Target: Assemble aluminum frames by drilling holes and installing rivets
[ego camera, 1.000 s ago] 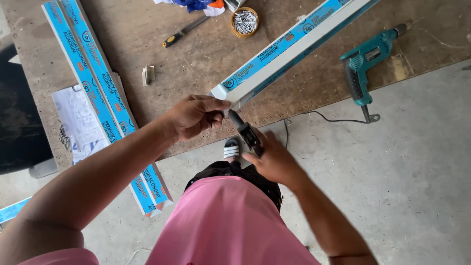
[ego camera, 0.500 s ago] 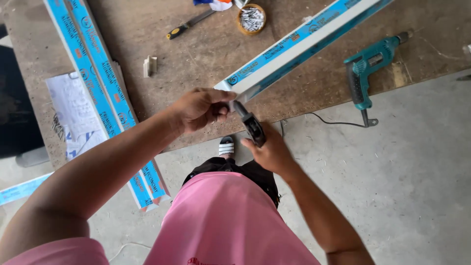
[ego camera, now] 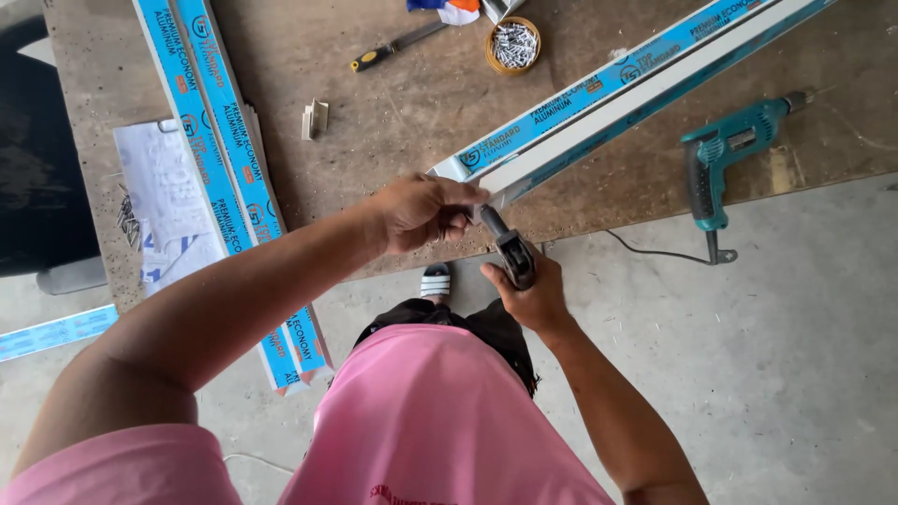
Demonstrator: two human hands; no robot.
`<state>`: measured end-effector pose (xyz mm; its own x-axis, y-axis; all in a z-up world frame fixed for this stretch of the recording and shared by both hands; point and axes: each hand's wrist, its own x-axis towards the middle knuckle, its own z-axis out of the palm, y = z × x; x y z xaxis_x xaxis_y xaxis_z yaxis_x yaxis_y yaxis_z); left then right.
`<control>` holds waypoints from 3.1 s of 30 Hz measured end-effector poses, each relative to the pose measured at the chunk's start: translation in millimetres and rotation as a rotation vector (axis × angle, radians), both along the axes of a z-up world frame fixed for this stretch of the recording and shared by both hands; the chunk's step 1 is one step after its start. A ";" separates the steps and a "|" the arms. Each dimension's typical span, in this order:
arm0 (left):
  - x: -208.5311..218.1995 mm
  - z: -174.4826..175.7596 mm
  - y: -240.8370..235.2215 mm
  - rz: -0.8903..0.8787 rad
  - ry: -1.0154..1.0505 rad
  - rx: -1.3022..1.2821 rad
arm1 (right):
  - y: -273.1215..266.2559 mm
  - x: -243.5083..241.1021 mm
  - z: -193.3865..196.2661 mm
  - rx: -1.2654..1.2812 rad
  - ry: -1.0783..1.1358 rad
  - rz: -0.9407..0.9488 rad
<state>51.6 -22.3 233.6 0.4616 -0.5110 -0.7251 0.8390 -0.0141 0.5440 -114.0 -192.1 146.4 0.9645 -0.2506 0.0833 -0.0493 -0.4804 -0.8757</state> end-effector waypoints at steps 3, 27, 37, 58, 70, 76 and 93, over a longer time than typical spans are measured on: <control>1.8 0.4 4.7 0.032 0.016 0.010 | 6.7 5.6 -21.0 -0.012 -0.012 -0.012; -26.0 -147.4 22.8 -0.675 -1.359 0.850 | -132.5 -86.0 82.9 -0.697 1.262 0.241; 197.2 -181.5 -154.6 -0.262 -1.811 0.892 | -206.0 -62.6 110.6 -0.420 1.174 -0.170; 209.4 -183.3 -171.9 -0.284 -1.446 1.062 | -232.6 74.8 -3.4 0.878 0.072 0.141; 16.4 11.1 -264.7 0.736 -0.877 -0.353 | -234.6 94.9 -13.4 1.118 0.164 0.458; 10.7 21.6 -251.8 0.800 -0.920 -0.348 | -236.9 97.5 -27.6 1.110 0.142 0.534; -5.2 33.2 -199.2 -0.049 -1.169 0.560 | -188.0 125.2 -9.0 1.242 0.107 0.453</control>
